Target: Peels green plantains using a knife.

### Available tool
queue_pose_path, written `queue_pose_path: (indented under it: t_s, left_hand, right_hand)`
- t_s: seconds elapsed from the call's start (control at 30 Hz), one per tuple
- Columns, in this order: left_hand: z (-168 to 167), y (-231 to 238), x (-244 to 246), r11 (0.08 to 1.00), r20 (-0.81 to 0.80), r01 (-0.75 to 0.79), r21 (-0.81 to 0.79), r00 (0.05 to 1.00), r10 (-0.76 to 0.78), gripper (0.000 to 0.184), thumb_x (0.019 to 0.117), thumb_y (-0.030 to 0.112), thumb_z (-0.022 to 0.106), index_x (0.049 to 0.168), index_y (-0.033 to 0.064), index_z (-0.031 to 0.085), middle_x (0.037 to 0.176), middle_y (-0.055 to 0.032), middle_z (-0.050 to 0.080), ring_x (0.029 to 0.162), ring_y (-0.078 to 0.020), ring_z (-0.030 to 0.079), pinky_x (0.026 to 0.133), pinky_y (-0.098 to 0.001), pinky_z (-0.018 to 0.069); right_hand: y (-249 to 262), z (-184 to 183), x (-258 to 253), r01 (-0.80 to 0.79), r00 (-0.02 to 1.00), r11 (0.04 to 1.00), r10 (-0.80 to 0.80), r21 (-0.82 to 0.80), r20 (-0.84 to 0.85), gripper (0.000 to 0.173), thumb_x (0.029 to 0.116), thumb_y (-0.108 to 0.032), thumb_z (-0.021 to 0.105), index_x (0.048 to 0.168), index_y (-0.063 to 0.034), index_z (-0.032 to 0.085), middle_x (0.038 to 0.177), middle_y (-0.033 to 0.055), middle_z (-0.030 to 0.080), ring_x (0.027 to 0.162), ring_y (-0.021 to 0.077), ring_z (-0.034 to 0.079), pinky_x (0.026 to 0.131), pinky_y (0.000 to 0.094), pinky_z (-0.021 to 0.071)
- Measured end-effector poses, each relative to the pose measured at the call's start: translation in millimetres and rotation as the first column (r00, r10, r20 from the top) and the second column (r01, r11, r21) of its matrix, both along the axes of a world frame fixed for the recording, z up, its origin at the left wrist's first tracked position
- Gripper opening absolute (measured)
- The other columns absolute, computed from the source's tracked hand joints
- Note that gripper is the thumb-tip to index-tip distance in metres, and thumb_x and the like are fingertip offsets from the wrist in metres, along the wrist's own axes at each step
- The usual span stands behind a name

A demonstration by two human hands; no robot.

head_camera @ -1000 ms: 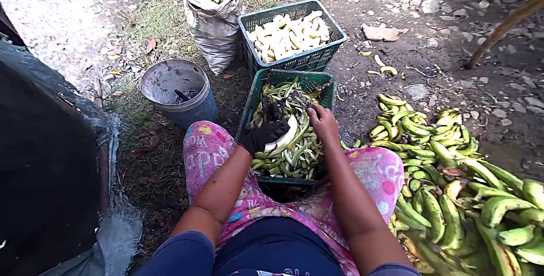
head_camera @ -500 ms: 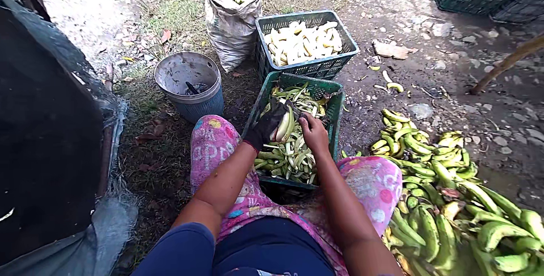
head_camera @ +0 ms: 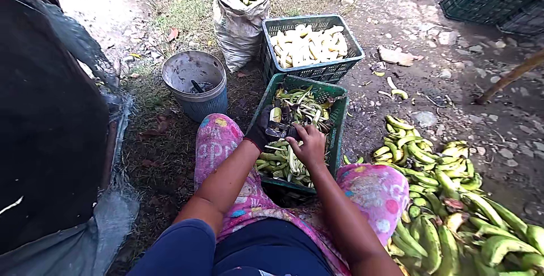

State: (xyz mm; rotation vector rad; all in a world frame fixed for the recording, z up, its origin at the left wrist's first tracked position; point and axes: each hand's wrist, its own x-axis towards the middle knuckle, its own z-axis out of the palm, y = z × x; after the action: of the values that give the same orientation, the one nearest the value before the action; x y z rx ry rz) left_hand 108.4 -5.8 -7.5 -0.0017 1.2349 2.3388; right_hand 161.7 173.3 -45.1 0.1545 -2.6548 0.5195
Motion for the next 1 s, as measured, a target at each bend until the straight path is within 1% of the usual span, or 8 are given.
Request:
queue_pose_path:
  t_s: [0.13, 0.27, 0.37, 0.5, 0.6, 0.77, 0.87, 1.0]
  left_hand:
    - [-18, 5, 7, 0.84, -0.362, -0.061, -0.539, 0.917, -0.166, 0.036, 0.1071, 0.026, 0.047, 0.14, 0.0155, 0.053, 0.124, -0.008, 0.062, 0.102, -0.0169, 0.063, 0.085, -0.0406, 0.0545]
    - [-17, 8, 8, 0.801, -0.506, -0.04, -0.597, 0.793, -0.338, 0.045, 0.1063, 0.021, 0.049, 0.151, 0.0171, 0.047, 0.147, -0.0094, 0.054, 0.128, -0.0208, 0.057, 0.106, -0.0463, 0.0478]
    - [-32, 12, -3, 0.875, -0.509, 0.056, -0.48, 0.795, -0.33, 0.044, 0.1086, 0.029, 0.042, 0.151, 0.0204, 0.049, 0.143, -0.0038, 0.058, 0.123, -0.0139, 0.059, 0.104, -0.0399, 0.0498]
    - [-38, 11, -5, 0.967, -0.124, 0.1, -0.234, 0.984, -0.131, 0.037, 0.1062, 0.05, 0.04, 0.115, 0.0214, 0.062, 0.086, 0.0012, 0.06, 0.068, -0.0082, 0.056, 0.058, -0.0274, 0.0499]
    - [-7, 7, -4, 0.986, 0.023, 0.072, -0.149, 0.997, -0.07, 0.048, 0.1032, 0.061, 0.037, 0.114, 0.021, 0.061, 0.086, 0.0015, 0.063, 0.07, -0.0086, 0.06, 0.06, -0.0283, 0.0526]
    - [-24, 15, -8, 0.987, -0.031, 0.026, -0.161, 0.999, -0.031, 0.039, 0.1052, 0.05, 0.043, 0.123, 0.0199, 0.06, 0.096, -0.0002, 0.065, 0.078, -0.0094, 0.063, 0.066, -0.0307, 0.0556]
    - [-27, 13, 7, 0.723, -0.434, -0.13, -0.678, 0.865, -0.251, 0.046, 0.097, 0.001, 0.06, 0.142, 0.0093, 0.053, 0.136, -0.0131, 0.059, 0.12, -0.0227, 0.06, 0.097, -0.0446, 0.0521]
    - [-12, 25, 17, 0.571, -0.48, -0.195, -0.798, 0.778, -0.406, 0.057, 0.0982, 0.003, 0.06, 0.152, 0.0036, 0.041, 0.153, -0.0215, 0.045, 0.138, -0.0345, 0.046, 0.111, -0.0533, 0.0406]
  right_hand:
    - [14, 12, -15, 0.176, 0.952, 0.956, -0.105, -0.235, 0.288, 0.061, 0.105, -0.062, 0.033, 0.144, -0.0239, 0.061, 0.119, 0.0196, 0.068, 0.111, 0.04, 0.064, 0.091, 0.0657, 0.0471]
    - [45, 16, -26, 0.333, 0.873, 0.857, -0.123, -0.394, 0.472, 0.061, 0.1074, -0.061, 0.03, 0.143, -0.0223, 0.061, 0.135, 0.0152, 0.066, 0.126, 0.0378, 0.06, 0.102, 0.0692, 0.0442]
    - [58, 12, -25, 0.422, 0.857, 0.773, -0.169, -0.474, 0.488, 0.062, 0.1067, -0.062, 0.033, 0.138, -0.0185, 0.064, 0.13, 0.0151, 0.068, 0.121, 0.0368, 0.063, 0.099, 0.0684, 0.046]
    - [39, 22, -5, 0.163, 0.946, 0.936, -0.057, -0.313, 0.321, 0.056, 0.1047, -0.057, 0.044, 0.139, -0.0184, 0.064, 0.125, 0.0168, 0.067, 0.116, 0.0365, 0.063, 0.096, 0.0651, 0.0473]
    - [23, 12, 2, -0.068, 0.99, 0.993, 0.079, -0.094, 0.12, 0.057, 0.0963, -0.063, 0.055, 0.134, -0.0213, 0.069, 0.108, 0.0148, 0.069, 0.099, 0.0342, 0.065, 0.085, 0.0594, 0.0489]
    - [21, 8, -5, -0.04, 0.994, 0.997, 0.046, -0.067, 0.095, 0.057, 0.0971, -0.064, 0.053, 0.131, -0.0219, 0.071, 0.104, 0.016, 0.068, 0.097, 0.0351, 0.065, 0.085, 0.0589, 0.0485]
    - [26, 13, -8, 0.065, 0.979, 0.986, -0.034, -0.152, 0.199, 0.057, 0.0995, -0.062, 0.05, 0.135, -0.0212, 0.068, 0.112, 0.0178, 0.068, 0.104, 0.0377, 0.065, 0.09, 0.0627, 0.048]
    - [38, 19, -14, 0.231, 0.929, 0.946, -0.145, -0.229, 0.341, 0.056, 0.1028, -0.061, 0.046, 0.14, -0.022, 0.064, 0.119, 0.0203, 0.067, 0.111, 0.0405, 0.063, 0.091, 0.0659, 0.0468]
